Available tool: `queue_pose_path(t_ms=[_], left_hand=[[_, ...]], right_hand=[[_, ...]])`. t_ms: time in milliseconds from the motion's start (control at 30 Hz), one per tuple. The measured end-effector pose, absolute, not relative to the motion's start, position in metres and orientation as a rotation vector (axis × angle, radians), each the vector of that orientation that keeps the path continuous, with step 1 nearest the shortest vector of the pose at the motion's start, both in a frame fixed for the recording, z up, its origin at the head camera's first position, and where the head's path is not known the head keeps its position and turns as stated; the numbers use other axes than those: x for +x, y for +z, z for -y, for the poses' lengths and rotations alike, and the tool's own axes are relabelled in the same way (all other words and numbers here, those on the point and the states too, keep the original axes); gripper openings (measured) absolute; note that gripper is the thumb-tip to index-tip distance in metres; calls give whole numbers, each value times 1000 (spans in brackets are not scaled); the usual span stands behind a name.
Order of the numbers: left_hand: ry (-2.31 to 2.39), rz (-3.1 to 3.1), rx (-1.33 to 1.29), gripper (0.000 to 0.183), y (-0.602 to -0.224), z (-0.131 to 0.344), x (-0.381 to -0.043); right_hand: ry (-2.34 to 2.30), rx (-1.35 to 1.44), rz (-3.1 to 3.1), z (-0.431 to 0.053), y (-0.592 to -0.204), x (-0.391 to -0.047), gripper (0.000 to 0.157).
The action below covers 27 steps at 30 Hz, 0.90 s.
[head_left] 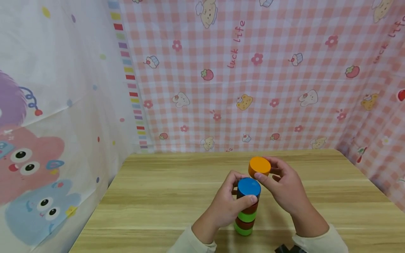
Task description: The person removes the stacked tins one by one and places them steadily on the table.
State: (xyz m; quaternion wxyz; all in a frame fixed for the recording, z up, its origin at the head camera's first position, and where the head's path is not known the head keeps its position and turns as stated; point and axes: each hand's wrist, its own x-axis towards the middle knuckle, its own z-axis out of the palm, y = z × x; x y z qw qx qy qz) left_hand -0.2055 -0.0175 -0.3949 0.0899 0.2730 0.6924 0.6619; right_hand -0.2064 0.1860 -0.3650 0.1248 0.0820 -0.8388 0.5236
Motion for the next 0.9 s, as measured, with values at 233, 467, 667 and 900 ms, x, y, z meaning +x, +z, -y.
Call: queue_pose_path(t_ms=[233, 467, 667, 900], left_hand=[[1965, -2063, 808, 41, -394, 18, -205], [1968, -2062, 809, 41, -395, 17, -206], [1973, -2056, 814, 40, -396, 17, -206], [1971, -2057, 816, 41, -397, 17, -206]], right_hand=[[1526, 233, 2457, -187, -369, -209, 56], [1531, 231, 2454, -187, -371, -210, 57], [1529, 237, 2450, -188, -372, -212, 57], [1529, 229, 2455, -188, -372, -212, 57]])
